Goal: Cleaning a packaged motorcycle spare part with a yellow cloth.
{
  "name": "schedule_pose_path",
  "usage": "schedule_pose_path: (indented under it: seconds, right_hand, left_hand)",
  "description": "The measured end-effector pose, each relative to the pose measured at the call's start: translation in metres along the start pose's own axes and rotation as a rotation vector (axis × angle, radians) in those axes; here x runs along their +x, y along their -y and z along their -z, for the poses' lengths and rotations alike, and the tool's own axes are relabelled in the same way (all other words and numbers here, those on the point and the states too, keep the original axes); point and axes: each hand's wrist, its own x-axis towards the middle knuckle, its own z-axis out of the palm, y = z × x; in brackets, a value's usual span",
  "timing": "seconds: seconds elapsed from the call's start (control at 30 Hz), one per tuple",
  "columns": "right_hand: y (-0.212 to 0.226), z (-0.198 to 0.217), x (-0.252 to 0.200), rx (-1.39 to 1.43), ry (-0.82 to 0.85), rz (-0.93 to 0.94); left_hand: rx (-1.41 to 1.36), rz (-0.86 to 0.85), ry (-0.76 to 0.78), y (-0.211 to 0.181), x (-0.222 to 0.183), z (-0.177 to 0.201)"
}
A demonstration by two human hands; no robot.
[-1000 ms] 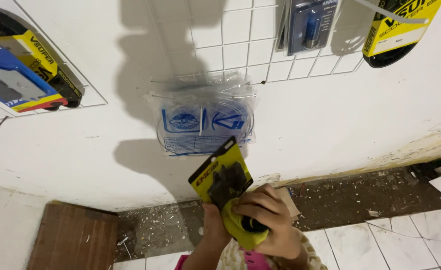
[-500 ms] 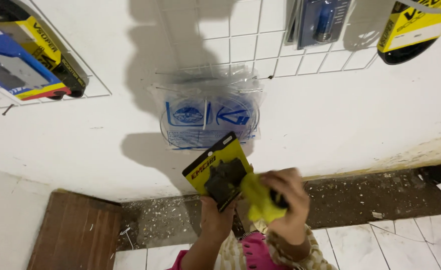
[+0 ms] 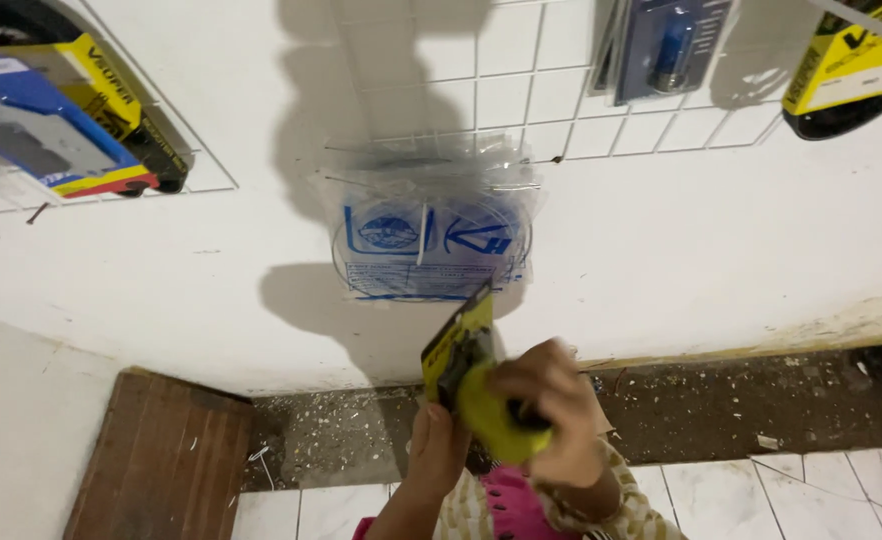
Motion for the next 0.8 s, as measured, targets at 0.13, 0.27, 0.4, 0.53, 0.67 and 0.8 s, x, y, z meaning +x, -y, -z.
schedule_pose_path:
  seconds: [0.13,0.27,0.4,0.53,0.67,0.8]
  right_hand:
    - [0.006,-0.009,0.002,0.066,0.068,-0.046]
    - [-0.010,-0.002,-0.002,-0.010,-0.046,-0.184]
    - [0.016,-0.004,0.005,0.150,0.110,0.041]
    - [-0.005,0.002,-0.006,0.018,-0.010,-0.096]
    - [0.000,0.001,-0.001,0.009,-0.015,-0.008]
    - [-0.001,0.003,-0.008,0.054,0.171,-0.019]
  left_hand:
    - [0.071,-0.027,-0.022,-0.004,0.000,0.001]
    - [-0.081,-0.010,-0.047,0.027,-0.012,0.027]
    - [0.407,-0.051,-0.106,0.004,-0.002,0.004]
    - [0.093,-0.019,0.004,0.001,-0.001,-0.007]
    - [0.598,0.047,-0.140,0.005,-0.005,0.004]
    - [0.206,0.009,-0.077,0.015,-0.006,0.009]
